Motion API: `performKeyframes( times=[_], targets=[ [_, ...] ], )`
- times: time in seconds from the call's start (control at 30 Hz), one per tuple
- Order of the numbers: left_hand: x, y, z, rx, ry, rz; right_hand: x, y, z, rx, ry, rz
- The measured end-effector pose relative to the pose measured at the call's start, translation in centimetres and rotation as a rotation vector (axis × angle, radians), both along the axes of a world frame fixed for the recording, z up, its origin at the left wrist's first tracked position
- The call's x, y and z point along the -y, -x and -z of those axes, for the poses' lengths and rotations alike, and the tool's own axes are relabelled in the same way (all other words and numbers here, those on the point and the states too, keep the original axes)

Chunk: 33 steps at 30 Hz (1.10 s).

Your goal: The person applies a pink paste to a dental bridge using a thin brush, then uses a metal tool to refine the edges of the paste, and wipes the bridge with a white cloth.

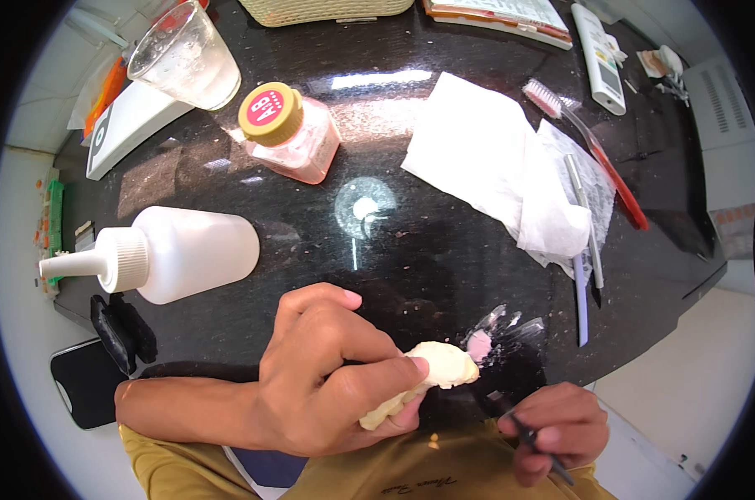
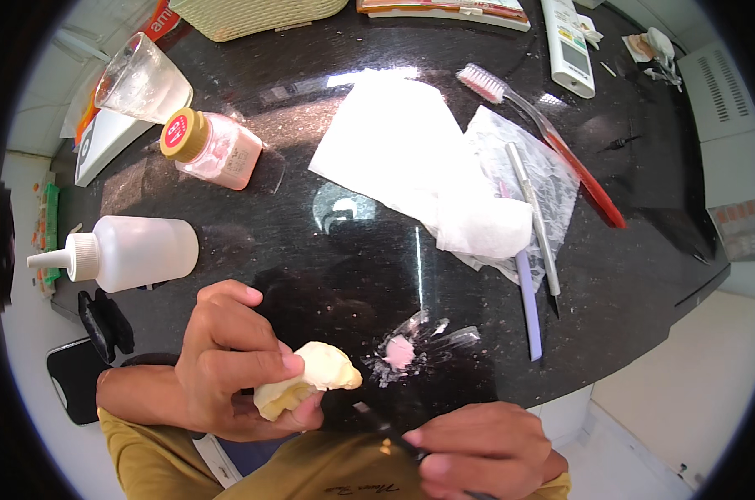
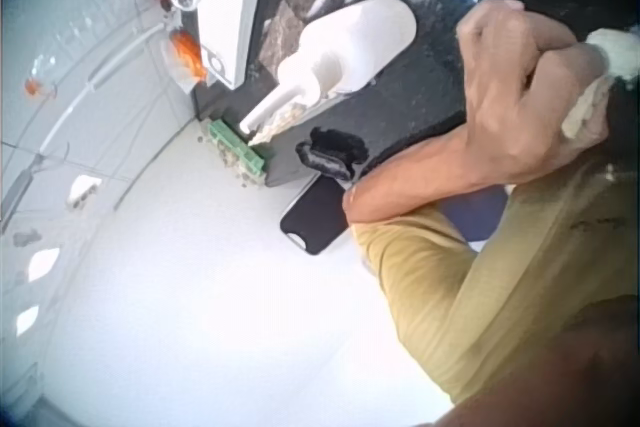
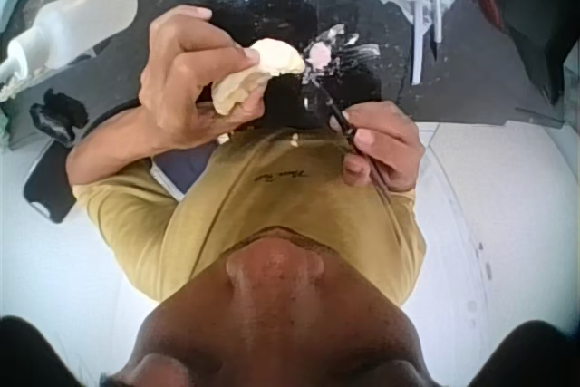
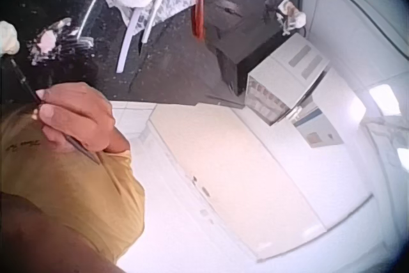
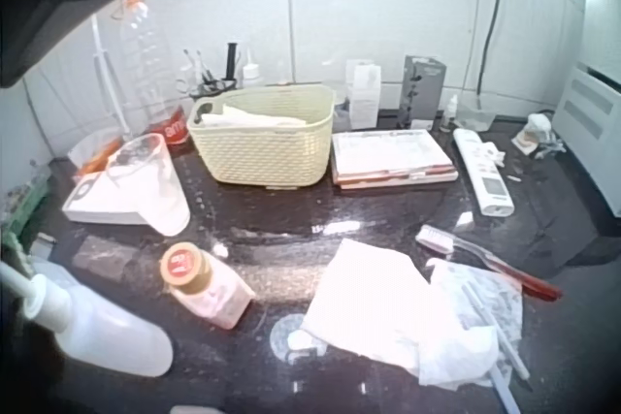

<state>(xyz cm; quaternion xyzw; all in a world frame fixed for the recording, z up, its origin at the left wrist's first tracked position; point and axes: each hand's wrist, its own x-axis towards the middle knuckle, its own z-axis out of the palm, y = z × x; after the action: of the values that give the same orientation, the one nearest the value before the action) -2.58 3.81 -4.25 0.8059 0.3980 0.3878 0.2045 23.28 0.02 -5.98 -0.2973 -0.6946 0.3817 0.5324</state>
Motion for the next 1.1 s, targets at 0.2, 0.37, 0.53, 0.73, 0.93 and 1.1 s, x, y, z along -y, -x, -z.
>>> performKeyframes(
  times=[0.2,0.37,0.53,0.73,0.93,1.1],
  targets=[
    [-0.6,-0.4,0.4,0.095,0.178,-0.043,-1.2,-2.1,-2.0,0.289,0.233,0.148],
    [-0.8,-0.6,0.4,0.294,0.348,-0.012,-1.4,-1.5,-1.5,0.335,0.237,0.179],
    [-1.1,-0.4,0.4,0.3,0.365,0.049,-1.5,-1.4,-1.7,0.398,0.232,0.159],
    [-1.1,-0.3,0.2,0.276,0.347,0.017,-1.7,-1.3,-1.7,0.409,0.197,0.126],
    [-1.1,-0.5,0.1,0.258,0.327,0.024,-1.8,-1.4,-2.0,0.439,0.207,0.102],
    [-0.8,-0.3,0.3,0.234,0.28,0.009,-1.8,-1.4,-1.6,0.377,0.201,0.118]
  ],
)
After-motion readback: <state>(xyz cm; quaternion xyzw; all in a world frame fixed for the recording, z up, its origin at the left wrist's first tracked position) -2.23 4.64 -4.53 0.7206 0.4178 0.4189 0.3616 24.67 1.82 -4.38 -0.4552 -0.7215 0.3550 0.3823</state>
